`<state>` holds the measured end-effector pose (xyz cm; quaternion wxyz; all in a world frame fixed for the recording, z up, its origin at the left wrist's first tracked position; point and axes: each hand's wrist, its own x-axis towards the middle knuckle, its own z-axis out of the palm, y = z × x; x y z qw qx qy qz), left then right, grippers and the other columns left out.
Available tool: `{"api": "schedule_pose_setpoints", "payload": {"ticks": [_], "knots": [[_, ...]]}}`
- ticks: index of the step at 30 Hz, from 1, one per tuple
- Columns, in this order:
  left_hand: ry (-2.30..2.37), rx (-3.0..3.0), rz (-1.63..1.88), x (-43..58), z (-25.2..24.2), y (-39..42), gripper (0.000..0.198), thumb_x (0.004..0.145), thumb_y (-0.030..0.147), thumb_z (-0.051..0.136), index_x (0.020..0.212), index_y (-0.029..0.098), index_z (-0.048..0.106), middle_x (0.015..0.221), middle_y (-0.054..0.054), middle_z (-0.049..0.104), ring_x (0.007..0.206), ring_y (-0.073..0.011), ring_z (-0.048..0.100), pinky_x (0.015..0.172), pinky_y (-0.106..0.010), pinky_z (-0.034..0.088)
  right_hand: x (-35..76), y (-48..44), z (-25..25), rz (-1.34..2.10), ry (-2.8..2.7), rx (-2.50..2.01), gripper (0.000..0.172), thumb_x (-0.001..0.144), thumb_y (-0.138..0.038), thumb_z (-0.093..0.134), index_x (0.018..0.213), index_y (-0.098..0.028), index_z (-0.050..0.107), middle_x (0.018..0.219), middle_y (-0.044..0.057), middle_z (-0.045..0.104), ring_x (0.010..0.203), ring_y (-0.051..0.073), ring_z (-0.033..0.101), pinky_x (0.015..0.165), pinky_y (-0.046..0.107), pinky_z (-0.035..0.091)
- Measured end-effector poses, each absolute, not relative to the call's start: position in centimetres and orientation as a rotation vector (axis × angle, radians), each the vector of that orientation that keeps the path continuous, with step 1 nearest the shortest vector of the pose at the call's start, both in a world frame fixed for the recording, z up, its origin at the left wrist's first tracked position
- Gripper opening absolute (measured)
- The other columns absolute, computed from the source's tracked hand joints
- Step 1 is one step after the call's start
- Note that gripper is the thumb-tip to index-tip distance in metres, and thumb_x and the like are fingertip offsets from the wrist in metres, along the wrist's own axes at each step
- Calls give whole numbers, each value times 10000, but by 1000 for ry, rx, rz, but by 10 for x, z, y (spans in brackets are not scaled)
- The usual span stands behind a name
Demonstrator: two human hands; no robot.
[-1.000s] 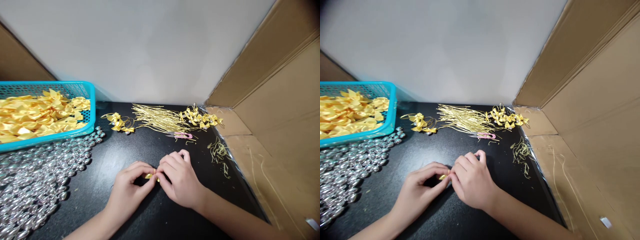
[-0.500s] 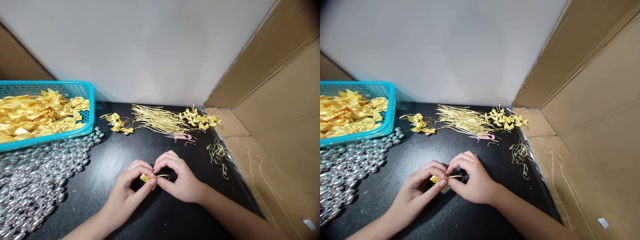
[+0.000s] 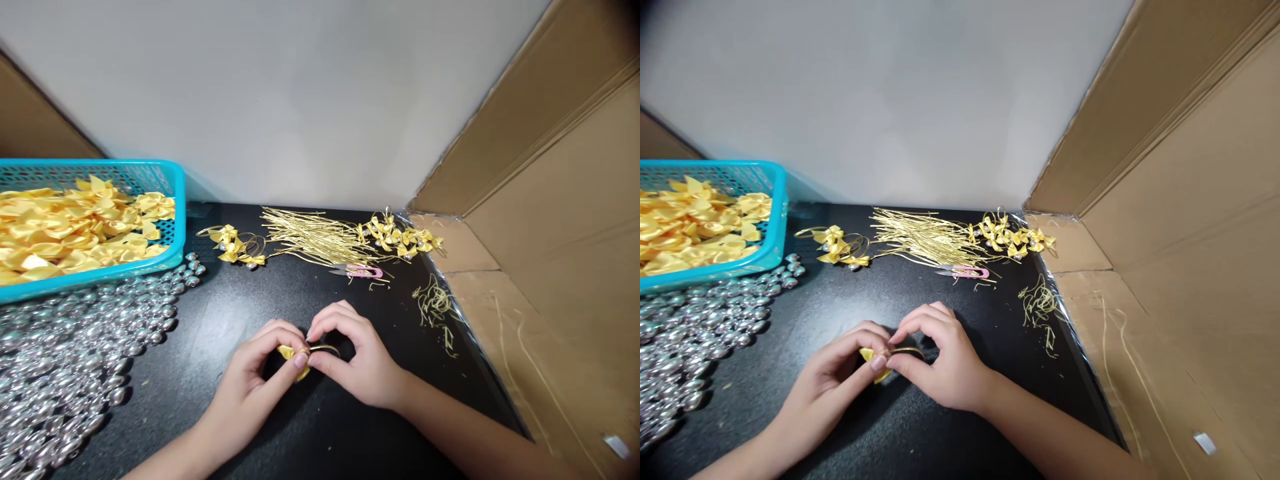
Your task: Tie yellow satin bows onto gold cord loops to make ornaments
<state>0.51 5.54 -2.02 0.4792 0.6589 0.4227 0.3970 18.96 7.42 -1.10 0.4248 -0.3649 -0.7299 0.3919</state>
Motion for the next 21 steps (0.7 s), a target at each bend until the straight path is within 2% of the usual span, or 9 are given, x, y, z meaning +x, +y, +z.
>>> {"api": "schedule_pose_setpoints", "payload": {"ticks": [9, 21], "knots": [[1055, 1627, 997, 5, -20, 56, 124, 914, 205, 573, 812, 235, 637, 807, 8, 645, 773, -144, 605, 706, -245, 462, 189, 75, -14, 931, -1855, -973, 146, 861, -242, 679, 735, -206, 613, 796, 6, 670, 814, 161, 609, 815, 345, 436], [1157, 1641, 1053, 8, -20, 56, 142, 886, 203, 591, 778, 215, 683, 749, -3, 688, 701, -154, 643, 654, -251, 487, 190, 73, -15, 809, -1956, -1031, 131, 873, -188, 645, 761, -207, 580, 820, -4, 654, 828, 159, 589, 813, 340, 394]]}}
